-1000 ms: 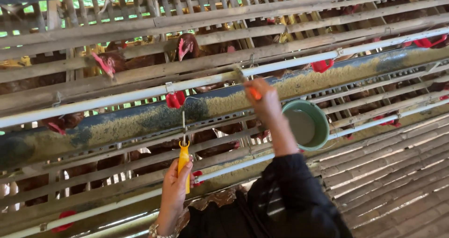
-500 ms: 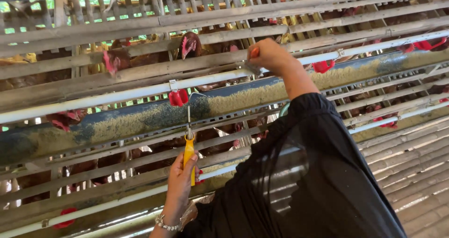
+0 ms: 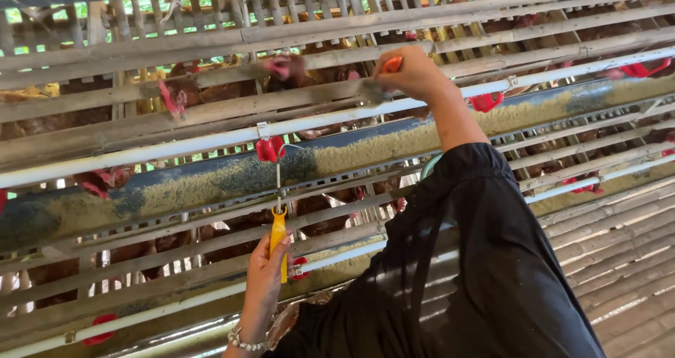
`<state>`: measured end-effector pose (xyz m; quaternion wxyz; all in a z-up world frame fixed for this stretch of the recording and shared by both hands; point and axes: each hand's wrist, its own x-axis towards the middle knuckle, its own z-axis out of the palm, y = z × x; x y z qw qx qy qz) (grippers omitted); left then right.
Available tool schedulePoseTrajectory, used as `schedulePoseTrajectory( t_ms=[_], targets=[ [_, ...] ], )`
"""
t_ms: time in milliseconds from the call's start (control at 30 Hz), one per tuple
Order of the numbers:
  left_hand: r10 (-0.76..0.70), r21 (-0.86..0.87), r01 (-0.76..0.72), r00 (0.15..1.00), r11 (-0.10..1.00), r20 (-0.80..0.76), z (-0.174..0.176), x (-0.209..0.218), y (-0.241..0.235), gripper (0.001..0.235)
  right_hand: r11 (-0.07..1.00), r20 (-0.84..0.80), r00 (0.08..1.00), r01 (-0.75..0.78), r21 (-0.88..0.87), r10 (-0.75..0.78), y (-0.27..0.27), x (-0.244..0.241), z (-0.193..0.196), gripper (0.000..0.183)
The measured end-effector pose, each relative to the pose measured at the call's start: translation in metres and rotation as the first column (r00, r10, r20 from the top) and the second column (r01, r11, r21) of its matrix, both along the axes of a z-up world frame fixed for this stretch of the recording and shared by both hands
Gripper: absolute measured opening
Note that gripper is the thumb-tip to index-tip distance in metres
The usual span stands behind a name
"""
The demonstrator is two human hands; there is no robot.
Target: Applying a liquid treatment to a water pipe in a chicken coop using a brush and a bowl.
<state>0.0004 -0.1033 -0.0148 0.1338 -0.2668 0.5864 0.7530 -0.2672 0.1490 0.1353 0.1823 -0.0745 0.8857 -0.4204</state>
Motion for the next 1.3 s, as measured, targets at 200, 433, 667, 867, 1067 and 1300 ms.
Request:
schedulePoseTrajectory(
  t_ms=[200, 433, 667, 867, 1067, 1300],
  targets=[
    [0.075, -0.001, -0.075, 0.996, 0.997, 0.047, 0.006, 0.005, -0.005, 0.034, 0.901, -0.071, 0.977, 0.211, 0.38, -0.199, -0.033, 0.025, -0.077, 0.015],
    [0.114, 0.022, -0.112, 0.991, 0.993, -0.076, 0.002, 0.01, -0.025, 0.03, 0.96, -0.815, 0.549, -0.075, -0.27, -0.187, -0.095, 0.118, -0.177, 0.011],
    [0.172, 0.06, -0.167, 0.981, 0.984, -0.094, -0.001, 0.013, -0.042, 0.031, 0.782, -0.73, 0.309, 0.387, -0.49, -0.61, -0.057, 0.103, -0.219, 0.011],
    [0.138, 0.022, -0.137, 0.988, 0.99, -0.07, 0.001, 0.013, -0.046, 0.028, 0.885, -0.736, 0.547, 0.018, -0.465, -0.398, -0.155, 0.139, -0.208, 0.009],
    [0.126, -0.01, -0.127, 0.987, 0.992, -0.101, 0.005, 0.021, -0.074, 0.032, 0.759, -0.778, 0.148, 0.389, -0.522, -0.611, -0.094, 0.104, -0.226, 0.004],
    [0.067, 0.0, -0.067, 0.995, 0.998, -0.071, -0.005, 0.023, -0.083, 0.031, 0.815, -0.709, 0.414, 0.176, -0.553, -0.571, -0.149, 0.129, -0.213, 0.007]
  ],
)
